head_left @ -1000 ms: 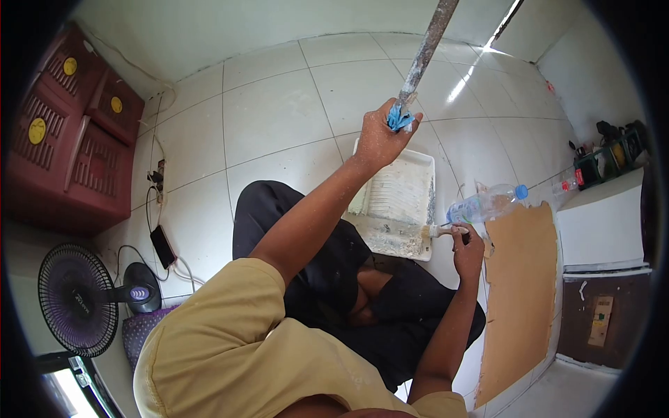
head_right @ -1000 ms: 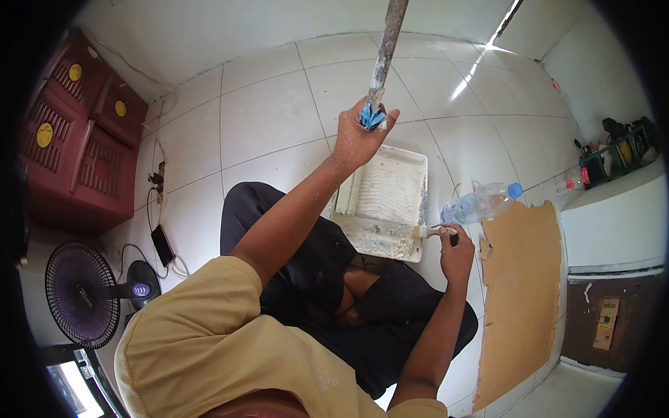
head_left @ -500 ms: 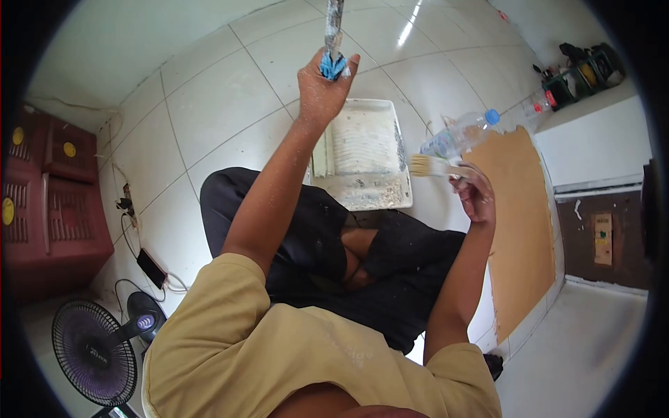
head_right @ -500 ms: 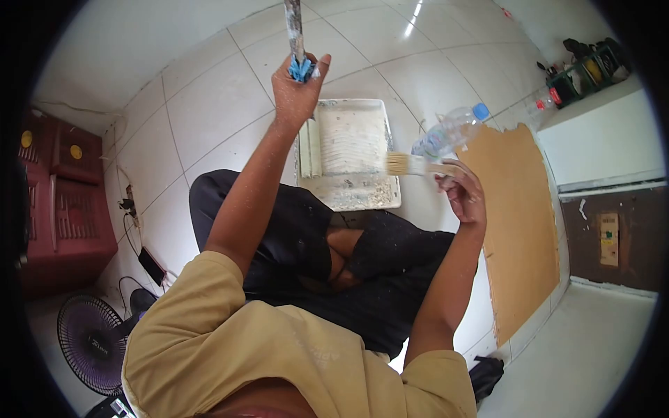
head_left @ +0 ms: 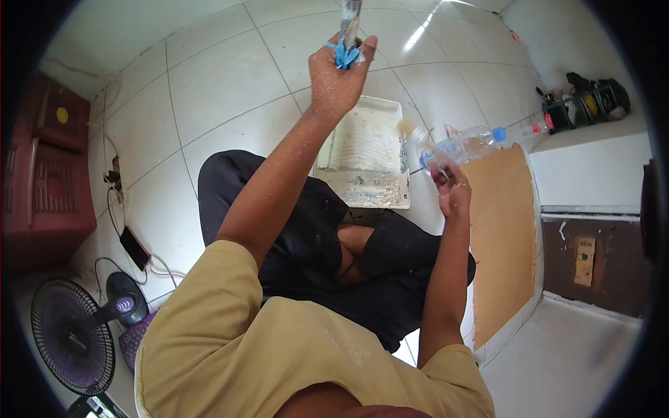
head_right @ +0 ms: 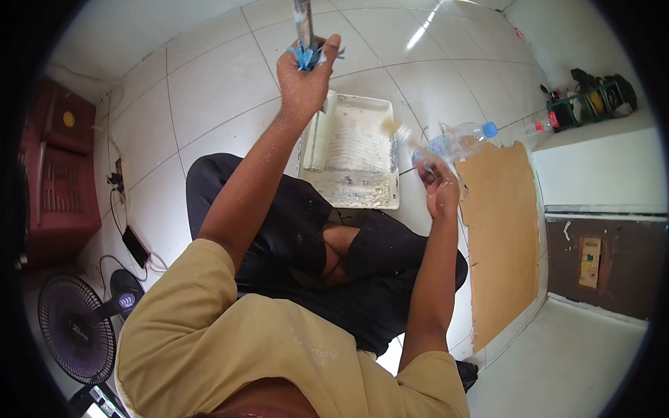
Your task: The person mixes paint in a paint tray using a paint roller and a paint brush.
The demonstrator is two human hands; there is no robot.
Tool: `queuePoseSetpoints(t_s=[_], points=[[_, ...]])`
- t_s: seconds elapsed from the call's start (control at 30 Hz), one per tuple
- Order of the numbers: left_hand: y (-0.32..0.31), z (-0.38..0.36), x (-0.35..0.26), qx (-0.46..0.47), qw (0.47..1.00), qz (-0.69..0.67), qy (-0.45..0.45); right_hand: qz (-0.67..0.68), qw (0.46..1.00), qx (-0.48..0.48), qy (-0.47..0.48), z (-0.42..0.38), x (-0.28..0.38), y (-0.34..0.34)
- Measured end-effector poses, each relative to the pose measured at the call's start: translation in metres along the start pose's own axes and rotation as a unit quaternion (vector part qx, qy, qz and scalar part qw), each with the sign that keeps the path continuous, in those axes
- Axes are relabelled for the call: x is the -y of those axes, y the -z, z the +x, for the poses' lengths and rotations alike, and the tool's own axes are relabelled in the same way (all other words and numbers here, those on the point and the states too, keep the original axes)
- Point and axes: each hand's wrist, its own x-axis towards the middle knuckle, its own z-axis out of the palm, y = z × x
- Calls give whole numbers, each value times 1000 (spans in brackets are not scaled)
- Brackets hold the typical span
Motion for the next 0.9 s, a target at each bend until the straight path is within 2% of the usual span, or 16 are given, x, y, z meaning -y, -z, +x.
queuePoseSetpoints(t_s=[0.13, 0.27, 0.33, 0.4, 0.43, 0.47, 0.5, 0.53, 0.57, 0.6, 0.67, 0.7, 0.73, 0.8, 0.87, 0.9], points=[[-5, 4, 14, 48, 997, 18, 50, 186, 974, 52, 115, -16, 33, -106], [-14, 13, 28, 72, 996, 56, 25, 165, 961, 110, 192, 19, 49, -172], [-12, 11, 31, 71, 996, 44, 29, 77, 943, 21, 322, 43, 43, -197], [-14, 11, 39, 54, 998, 41, 17, -214, 868, -62, 444, 71, 21, -207], [-13, 11, 37, 53, 998, 37, 2, -371, 795, -92, 471, 91, -4, -196], [-11, 12, 35, 52, 998, 32, -14, -579, 729, -125, 342, 118, -34, -187], [-7, 13, 34, 69, 996, 57, -4, -771, 578, -27, 265, 157, -85, -156], [-6, 14, 37, 68, 996, 57, -4, -836, 515, 71, 175, 164, -121, -144], [-8, 16, 41, 65, 996, 68, -12, -812, 552, 66, 178, 153, -136, -141], [-8, 20, 42, 60, 995, 79, -21, -812, 552, 66, 180, 150, -133, -143], [-4, 27, 44, 41, 996, 80, -28, -743, 642, 37, 188, 151, -126, -148], [-4, 21, 44, 31, 996, 78, -28, -728, 643, 2, 238, 150, -118, -149], [-4, 17, 45, 34, 996, 78, -22, -675, 679, -11, 290, 142, -101, -158], [-6, 21, 43, 17, 1000, 6, -6, -582, 758, -52, 291, 109, -62, -182], [-8, 25, 48, 16, 999, 16, -24, -550, 763, -77, 331, 114, -65, -172], [-8, 23, 48, 16, 1000, 15, -7, -674, 694, -37, 250, 129, -82, -149]])
